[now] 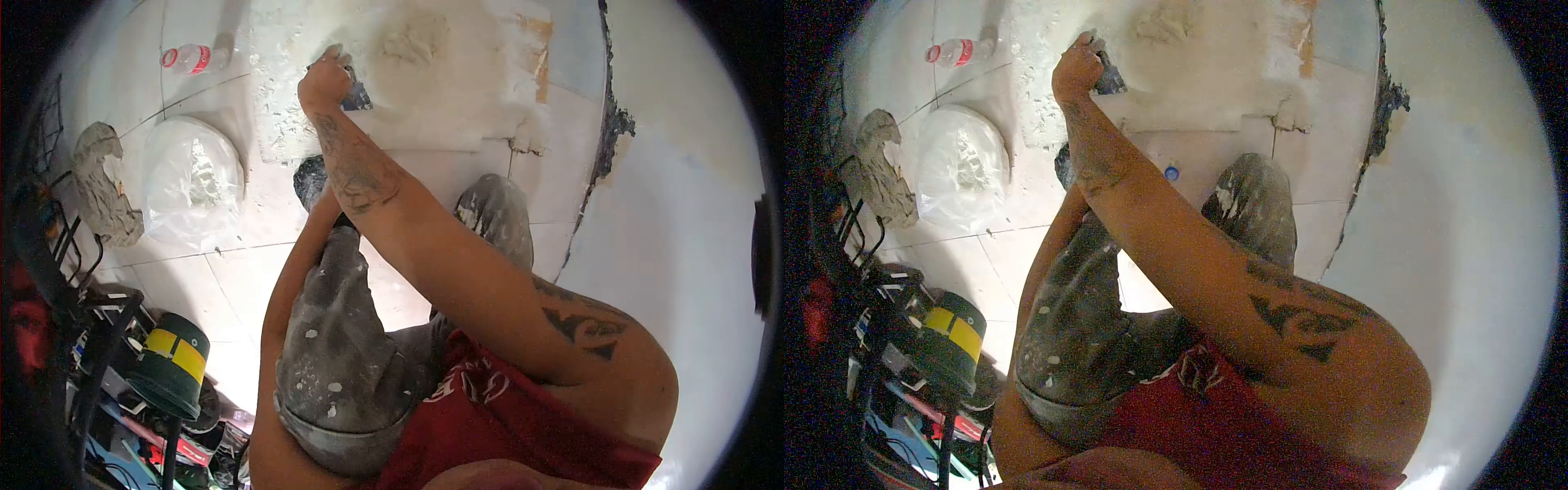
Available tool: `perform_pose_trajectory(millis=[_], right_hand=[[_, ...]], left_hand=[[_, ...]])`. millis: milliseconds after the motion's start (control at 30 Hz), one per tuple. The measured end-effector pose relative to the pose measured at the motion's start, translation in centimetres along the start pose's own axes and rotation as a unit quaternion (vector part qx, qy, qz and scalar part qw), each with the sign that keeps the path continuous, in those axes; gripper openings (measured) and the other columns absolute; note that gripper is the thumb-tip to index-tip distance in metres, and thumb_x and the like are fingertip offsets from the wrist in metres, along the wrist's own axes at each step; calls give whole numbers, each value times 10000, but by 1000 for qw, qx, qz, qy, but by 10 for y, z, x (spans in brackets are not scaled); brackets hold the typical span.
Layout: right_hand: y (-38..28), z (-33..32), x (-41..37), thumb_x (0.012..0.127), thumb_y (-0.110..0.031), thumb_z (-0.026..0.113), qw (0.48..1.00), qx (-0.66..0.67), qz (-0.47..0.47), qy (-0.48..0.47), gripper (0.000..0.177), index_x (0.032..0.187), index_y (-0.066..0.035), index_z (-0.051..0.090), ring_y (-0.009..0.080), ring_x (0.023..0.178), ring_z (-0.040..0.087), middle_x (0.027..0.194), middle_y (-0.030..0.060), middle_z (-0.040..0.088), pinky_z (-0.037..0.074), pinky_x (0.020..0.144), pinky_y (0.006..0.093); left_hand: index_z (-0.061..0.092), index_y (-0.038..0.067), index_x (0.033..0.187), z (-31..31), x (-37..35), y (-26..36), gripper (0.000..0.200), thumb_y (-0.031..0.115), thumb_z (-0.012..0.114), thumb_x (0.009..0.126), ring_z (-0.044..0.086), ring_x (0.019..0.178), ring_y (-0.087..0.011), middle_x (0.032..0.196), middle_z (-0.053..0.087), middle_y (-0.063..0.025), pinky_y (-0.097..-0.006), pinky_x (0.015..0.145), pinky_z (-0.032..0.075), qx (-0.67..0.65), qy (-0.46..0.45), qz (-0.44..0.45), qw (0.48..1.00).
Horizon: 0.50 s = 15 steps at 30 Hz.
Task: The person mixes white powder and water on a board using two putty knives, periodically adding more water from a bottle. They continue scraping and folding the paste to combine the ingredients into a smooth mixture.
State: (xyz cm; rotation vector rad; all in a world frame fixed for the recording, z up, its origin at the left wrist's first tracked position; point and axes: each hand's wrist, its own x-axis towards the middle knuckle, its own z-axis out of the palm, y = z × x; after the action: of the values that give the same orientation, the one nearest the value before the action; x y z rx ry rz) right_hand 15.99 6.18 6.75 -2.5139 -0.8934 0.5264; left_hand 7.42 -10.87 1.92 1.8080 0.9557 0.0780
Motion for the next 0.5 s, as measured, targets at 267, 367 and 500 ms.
perform_pose_trajectory(millis=[267,367,500], right_hand=[[-8,-16,3,719,-83,609,998,34,31,-42,584,1204,86,332,372,956,536,1064,254,457,481,786,400],[-6,-11,6,720,-89,614,999,5,21,-31,571,1195,75,342,371,957,541,1060,251,464,487,778,397],[2,-10,11,724,-98,614,998,-52,-7,-46,575,1206,61,343,353,925,565,1072,237,472,493,765,388]], left_hand=[[526,39,1138,-6,7,6,410,128,593,743,498,1072,-326,1127,537,-212,-372,938,379,0,2,-7,1000],[528,42,1138,-6,7,7,412,128,594,741,503,1068,-324,1123,541,-211,-372,936,382,-2,2,-10,1000],[531,46,1139,-5,14,6,415,130,596,738,509,1063,-321,1117,548,-209,-371,933,385,-4,-6,-15,1000]])
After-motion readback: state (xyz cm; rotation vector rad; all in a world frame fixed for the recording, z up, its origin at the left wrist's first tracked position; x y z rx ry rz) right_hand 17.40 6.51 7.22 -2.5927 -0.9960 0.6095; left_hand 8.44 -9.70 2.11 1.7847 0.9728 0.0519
